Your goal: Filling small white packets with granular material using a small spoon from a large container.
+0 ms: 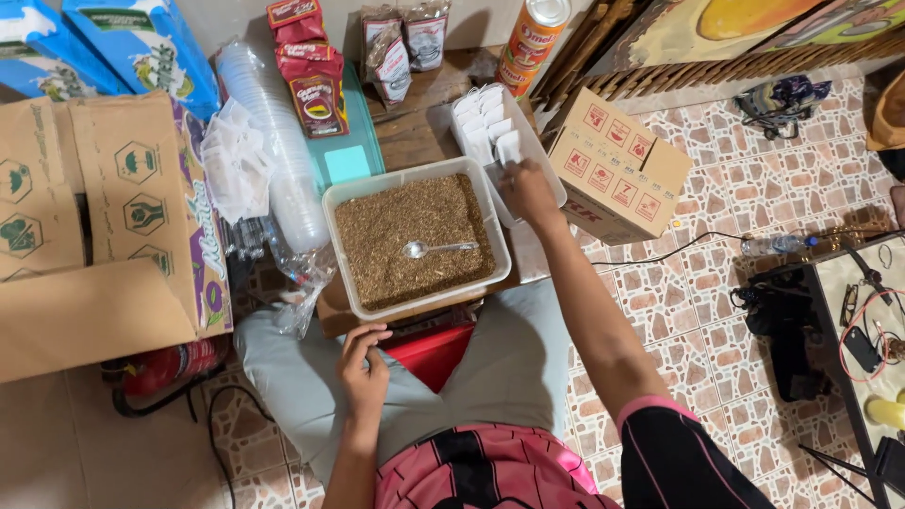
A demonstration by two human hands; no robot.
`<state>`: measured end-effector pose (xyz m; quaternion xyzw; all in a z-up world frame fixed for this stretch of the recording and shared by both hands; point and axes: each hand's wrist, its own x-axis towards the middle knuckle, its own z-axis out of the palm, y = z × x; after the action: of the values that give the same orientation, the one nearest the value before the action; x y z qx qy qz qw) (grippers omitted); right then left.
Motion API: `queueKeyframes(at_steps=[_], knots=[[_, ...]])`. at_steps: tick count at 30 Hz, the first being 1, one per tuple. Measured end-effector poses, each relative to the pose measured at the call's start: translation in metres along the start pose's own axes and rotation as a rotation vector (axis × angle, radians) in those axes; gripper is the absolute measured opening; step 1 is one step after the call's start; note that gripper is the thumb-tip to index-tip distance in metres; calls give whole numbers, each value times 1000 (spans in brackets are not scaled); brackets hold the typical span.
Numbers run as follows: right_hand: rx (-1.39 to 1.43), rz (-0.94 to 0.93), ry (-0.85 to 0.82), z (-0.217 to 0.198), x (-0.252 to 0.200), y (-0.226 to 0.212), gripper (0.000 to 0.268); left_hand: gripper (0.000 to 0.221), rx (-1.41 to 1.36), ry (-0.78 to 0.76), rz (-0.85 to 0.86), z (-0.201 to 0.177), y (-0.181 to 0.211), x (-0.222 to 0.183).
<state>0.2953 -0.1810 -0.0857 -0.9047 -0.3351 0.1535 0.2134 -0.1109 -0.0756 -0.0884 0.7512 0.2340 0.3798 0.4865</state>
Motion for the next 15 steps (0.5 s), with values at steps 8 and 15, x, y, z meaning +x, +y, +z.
queueKeyframes(at_steps=[8, 15], knots=[[-294, -306, 133, 46, 70, 91, 25, 41, 0, 94, 46, 0, 10, 7], [-367, -264, 33, 43, 75, 117, 26, 41, -136, 248, 159, -6, 22, 13]])
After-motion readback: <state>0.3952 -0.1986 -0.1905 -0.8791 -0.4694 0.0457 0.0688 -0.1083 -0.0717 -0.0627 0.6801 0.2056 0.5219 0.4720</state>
